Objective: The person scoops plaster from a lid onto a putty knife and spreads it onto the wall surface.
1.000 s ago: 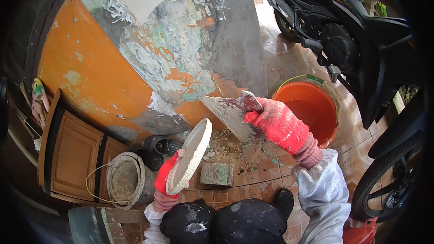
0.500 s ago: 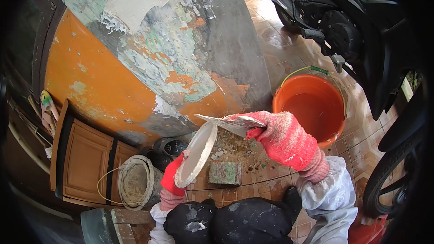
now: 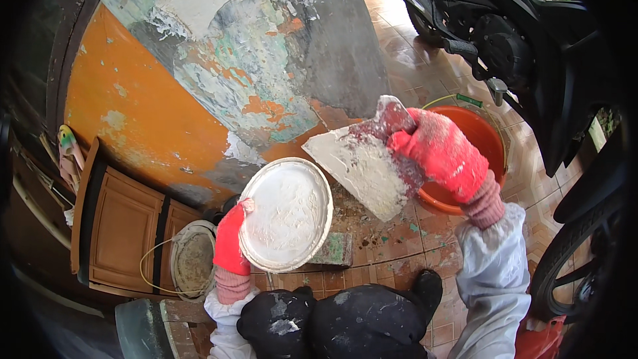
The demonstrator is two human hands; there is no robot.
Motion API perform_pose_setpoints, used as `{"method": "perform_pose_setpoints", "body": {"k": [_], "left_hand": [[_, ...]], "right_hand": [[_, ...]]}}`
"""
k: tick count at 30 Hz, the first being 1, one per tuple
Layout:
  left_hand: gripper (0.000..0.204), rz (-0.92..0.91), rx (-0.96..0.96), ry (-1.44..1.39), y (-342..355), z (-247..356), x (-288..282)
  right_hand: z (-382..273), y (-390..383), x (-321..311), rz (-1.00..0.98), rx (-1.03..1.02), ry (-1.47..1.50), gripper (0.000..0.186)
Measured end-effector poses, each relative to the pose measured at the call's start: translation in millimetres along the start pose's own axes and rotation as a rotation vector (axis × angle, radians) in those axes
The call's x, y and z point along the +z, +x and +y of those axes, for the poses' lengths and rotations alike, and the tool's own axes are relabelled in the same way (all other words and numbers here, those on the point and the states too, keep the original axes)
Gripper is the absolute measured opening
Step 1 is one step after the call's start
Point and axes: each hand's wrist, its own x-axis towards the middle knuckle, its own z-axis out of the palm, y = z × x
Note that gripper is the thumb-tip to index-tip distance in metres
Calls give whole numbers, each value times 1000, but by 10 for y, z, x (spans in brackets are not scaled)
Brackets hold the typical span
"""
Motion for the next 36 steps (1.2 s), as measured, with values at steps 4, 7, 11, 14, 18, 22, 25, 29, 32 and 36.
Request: {"method": "perform_pose_setpoints", "body": {"k": [4,7,11,14,18,22,25,29,32,36], "left_hand": [[28,-165,743,886,171,126,-245],[28,-246,852,1044,271,334,-238],[29,-394,917,1126,310,635,-85],[31,-467,977,1106,354,776,7],[33,-604,853,1123,577,837,-31],[34,-650,998,1164,690,854,-74],[34,-623,974,1119,721,908,-23],[34,-611,820,1114,787,936,-3],[33,-590,784,1106,784,955,46],[35,-592,888,1147,827,942,28]], "right_hand": [[147,425,-8,-52,75,-112,32],[102,560,-73,-111,70,-77,39],[120,699,-41,-180,15,-137,36],[137,732,-32,-204,-30,-204,33],[183,698,15,-246,-106,-368,31],[255,580,113,-272,-80,-323,30],[277,476,180,-290,-107,-304,30],[327,362,246,-284,-75,-270,31],[379,282,314,-264,-144,-281,40],[281,124,375,-238,-73,-183,38]]}}
